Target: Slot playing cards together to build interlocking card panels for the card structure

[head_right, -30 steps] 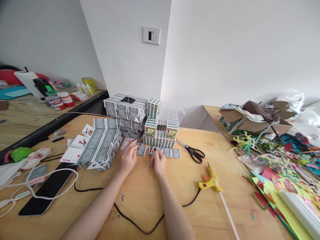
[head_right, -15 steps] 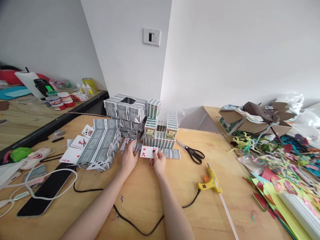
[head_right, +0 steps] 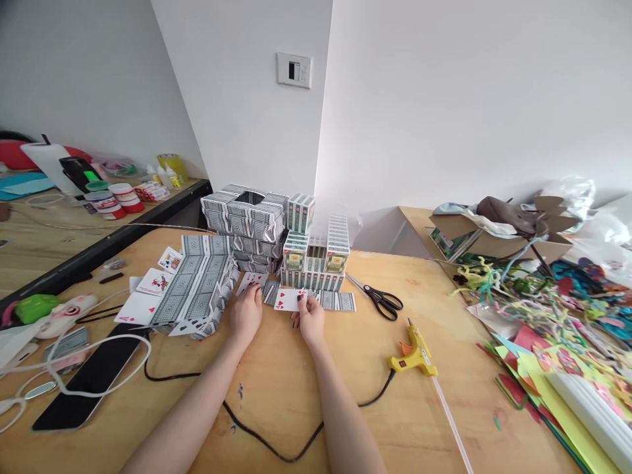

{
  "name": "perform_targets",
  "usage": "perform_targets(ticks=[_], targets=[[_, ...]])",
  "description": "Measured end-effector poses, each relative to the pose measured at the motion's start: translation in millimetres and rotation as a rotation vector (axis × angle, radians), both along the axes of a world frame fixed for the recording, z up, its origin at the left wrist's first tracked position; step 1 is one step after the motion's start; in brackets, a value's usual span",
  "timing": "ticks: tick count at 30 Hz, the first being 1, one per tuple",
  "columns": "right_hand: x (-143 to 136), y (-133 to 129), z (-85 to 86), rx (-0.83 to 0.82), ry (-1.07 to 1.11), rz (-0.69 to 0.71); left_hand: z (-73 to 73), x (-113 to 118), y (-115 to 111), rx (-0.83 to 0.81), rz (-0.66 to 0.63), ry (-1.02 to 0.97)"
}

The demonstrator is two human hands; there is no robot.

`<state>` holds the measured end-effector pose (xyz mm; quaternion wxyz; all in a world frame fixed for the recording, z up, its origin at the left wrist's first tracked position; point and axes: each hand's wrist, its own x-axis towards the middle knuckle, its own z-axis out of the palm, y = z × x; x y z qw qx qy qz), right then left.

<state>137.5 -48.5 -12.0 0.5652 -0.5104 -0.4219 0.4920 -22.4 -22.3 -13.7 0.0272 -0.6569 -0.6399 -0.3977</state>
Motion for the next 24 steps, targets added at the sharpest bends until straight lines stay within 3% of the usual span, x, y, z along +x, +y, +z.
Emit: perform_targets(ticks=[4, 9, 15, 19, 24], targets=[[0.5, -1.3, 1.2, 0.047, 0.027, 0.050, 7.8, -1.0, -3.2, 0.256, -0.057, -0.075], [1.0, -3.6, 4.9, 0.025, 0.038, 0.129, 17.8, 10.9, -15.0, 0.390, -0.269, -0.119], [2.4, -1.7, 4.2, 0.009, 0.101, 0.154, 10.9, 29.3, -22.2, 0.286, -0.656, -0.040], [3.9, -1.1, 2.8, 0.015, 0.170, 0.120, 9.7, 33.0, -23.6, 0.257, -0.748, -0.006], [3.5, -1.6, 6.1, -0.006, 0.201, 0.104, 13.2, 32.0, -23.8, 0.194, -0.761, -0.034]])
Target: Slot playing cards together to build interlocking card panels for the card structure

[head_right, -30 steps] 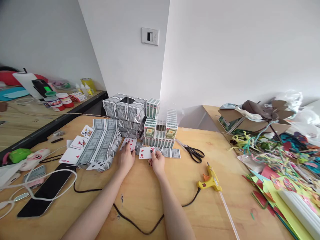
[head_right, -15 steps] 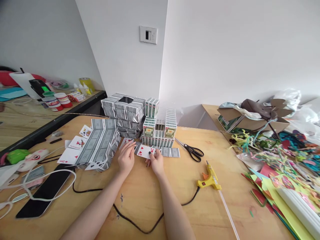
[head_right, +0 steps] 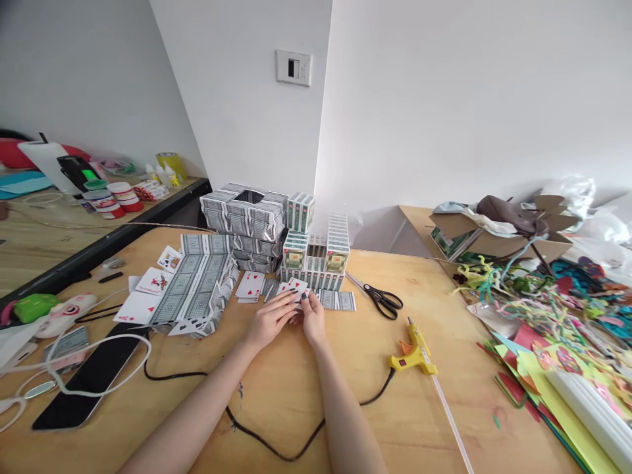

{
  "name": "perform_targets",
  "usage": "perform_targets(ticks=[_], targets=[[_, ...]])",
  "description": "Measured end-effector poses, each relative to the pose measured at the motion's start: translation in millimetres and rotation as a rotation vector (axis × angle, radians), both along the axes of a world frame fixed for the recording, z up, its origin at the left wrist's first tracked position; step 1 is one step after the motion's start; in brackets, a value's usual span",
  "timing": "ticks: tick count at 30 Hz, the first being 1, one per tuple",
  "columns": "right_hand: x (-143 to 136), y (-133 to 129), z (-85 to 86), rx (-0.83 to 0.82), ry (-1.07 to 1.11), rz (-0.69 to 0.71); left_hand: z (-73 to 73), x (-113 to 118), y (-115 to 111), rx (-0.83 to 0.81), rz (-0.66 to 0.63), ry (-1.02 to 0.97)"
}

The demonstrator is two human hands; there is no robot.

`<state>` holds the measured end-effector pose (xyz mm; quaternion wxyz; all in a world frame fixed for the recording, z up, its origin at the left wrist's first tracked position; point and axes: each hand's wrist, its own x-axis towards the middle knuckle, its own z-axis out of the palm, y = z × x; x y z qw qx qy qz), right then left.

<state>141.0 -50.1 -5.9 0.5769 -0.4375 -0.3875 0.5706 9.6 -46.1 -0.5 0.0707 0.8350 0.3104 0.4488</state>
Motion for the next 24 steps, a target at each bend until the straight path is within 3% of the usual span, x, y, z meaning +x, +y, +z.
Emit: perform_targets(ticks=[7, 11, 14, 18, 24], targets=[[-1.5, -1.2, 2.7, 0.010, -0.115, -0.018, 0.9, 2.3, -4.5, -0.131, 0.068, -0.048], [-1.4, -1.3, 2.3, 0.017, -0.151, -0.015, 1.5, -1.9, 0.5, -0.191, 0.264, -0.264], [-1.7, -1.2, 2.4, 0.019, -0.145, -0.003, -0.2, -9.0, 10.0, -0.363, 0.394, -0.465], [-2.4, -1.6, 3.1, 0.013, -0.147, 0.015, -3.3, -15.7, 18.9, -0.723, 0.325, -0.559], [-2.1, -1.8, 2.7, 0.008, -0.171, 0.010, 0.8, -18.3, 19.3, -0.833, 0.229, -0.516]])
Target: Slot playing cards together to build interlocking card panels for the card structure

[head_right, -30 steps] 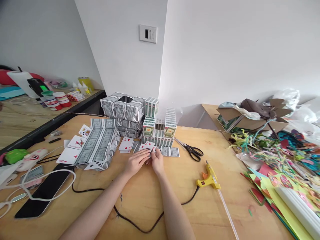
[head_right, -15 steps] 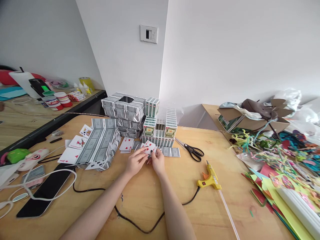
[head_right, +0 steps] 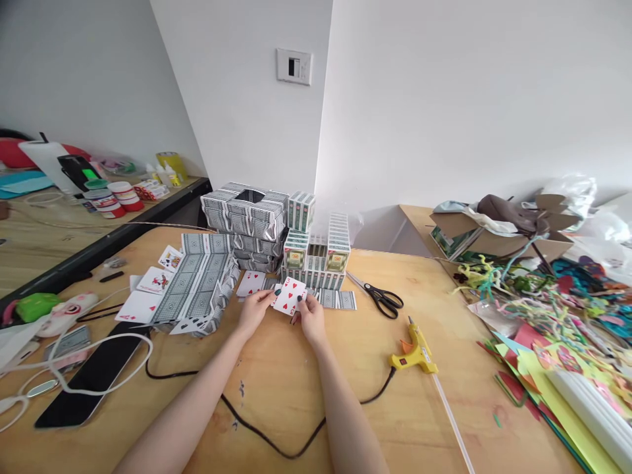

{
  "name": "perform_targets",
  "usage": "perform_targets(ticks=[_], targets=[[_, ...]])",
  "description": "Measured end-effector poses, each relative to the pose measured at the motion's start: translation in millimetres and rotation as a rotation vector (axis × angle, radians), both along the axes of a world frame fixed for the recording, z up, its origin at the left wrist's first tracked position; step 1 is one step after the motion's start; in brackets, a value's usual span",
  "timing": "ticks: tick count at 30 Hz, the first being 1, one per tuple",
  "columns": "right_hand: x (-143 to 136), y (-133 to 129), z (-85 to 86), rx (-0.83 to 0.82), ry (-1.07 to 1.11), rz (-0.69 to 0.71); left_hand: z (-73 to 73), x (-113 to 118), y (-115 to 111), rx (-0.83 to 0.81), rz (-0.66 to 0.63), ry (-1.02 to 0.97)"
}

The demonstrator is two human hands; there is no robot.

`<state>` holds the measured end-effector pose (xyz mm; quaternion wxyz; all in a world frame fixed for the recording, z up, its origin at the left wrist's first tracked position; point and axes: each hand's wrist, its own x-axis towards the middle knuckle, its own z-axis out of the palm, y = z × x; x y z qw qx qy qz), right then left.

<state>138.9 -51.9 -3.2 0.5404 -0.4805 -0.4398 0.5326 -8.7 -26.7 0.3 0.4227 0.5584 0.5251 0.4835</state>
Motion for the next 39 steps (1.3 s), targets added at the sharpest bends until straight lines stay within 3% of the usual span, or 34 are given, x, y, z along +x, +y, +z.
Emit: perform_targets(ticks=[8, 14, 26, 39], targets=[[-0.1, -1.0, -0.5, 0.024, -0.076, -0.026, 5.6, -0.7, -2.9, -0.070, -0.156, -0.059], [-2.7, -0.5, -2.2, 0.038, -0.132, -0.049, 1.3, -4.1, 0.4, -0.085, -0.098, -0.067], [-1.2, -1.3, 1.2, 0.035, -0.141, -0.048, -1.3, -3.9, 1.5, -0.107, -0.105, -0.063], [-0.1, 2.9, -9.1, 0.031, -0.154, -0.056, 0.7, -5.0, 1.4, -0.094, -0.100, -0.048]])
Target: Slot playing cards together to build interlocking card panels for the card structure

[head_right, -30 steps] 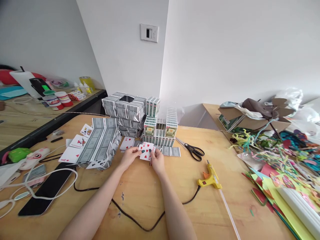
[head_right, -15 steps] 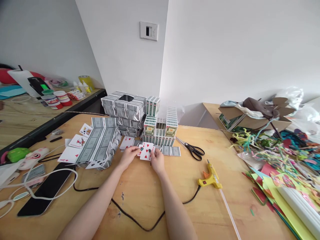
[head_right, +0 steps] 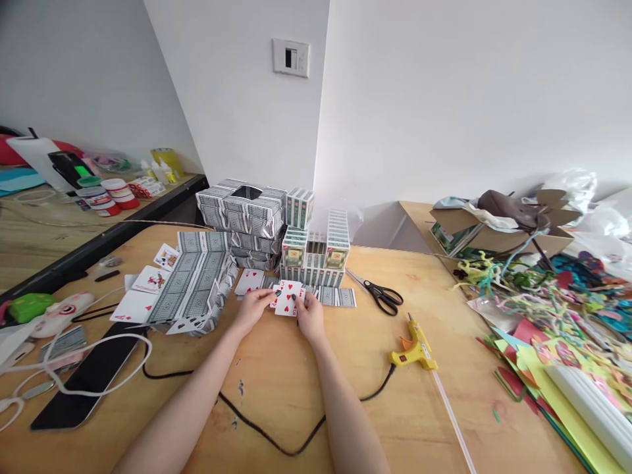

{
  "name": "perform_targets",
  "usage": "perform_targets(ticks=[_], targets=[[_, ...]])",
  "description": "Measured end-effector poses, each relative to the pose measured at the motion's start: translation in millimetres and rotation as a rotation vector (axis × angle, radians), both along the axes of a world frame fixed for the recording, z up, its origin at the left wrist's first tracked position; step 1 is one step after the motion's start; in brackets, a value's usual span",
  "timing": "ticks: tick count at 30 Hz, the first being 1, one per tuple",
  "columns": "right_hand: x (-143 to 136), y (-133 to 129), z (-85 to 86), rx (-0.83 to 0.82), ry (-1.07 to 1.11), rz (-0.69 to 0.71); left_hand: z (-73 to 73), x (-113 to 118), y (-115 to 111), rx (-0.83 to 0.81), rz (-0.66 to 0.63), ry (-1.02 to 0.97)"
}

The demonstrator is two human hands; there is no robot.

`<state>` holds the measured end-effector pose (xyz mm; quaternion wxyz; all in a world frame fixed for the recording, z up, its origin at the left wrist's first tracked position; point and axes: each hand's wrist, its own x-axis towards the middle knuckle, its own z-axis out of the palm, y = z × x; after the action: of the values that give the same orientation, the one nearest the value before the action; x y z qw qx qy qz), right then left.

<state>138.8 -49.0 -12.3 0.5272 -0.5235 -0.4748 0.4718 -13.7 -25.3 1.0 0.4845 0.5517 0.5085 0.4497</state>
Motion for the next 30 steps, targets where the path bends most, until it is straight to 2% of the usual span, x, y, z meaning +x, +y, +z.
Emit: perform_targets(ticks=[6, 19, 25, 30], targets=[[-0.3, -1.7, 3.0, 0.002, -0.010, 0.015, 0.7, 1.2, -0.6, -0.008, -0.007, -0.012], [1.5, 0.9, -2.0, -0.003, -0.058, -0.008, 4.8, 1.1, -1.8, -0.073, -0.004, -0.056], [0.4, -0.5, 0.5, -0.002, -0.032, 0.014, 7.7, -6.3, -1.5, -0.166, -0.101, -0.146], [0.9, -0.5, 1.9, 0.000, -0.015, 0.020, 8.6, -18.2, 0.1, -0.314, -0.257, -0.339]])
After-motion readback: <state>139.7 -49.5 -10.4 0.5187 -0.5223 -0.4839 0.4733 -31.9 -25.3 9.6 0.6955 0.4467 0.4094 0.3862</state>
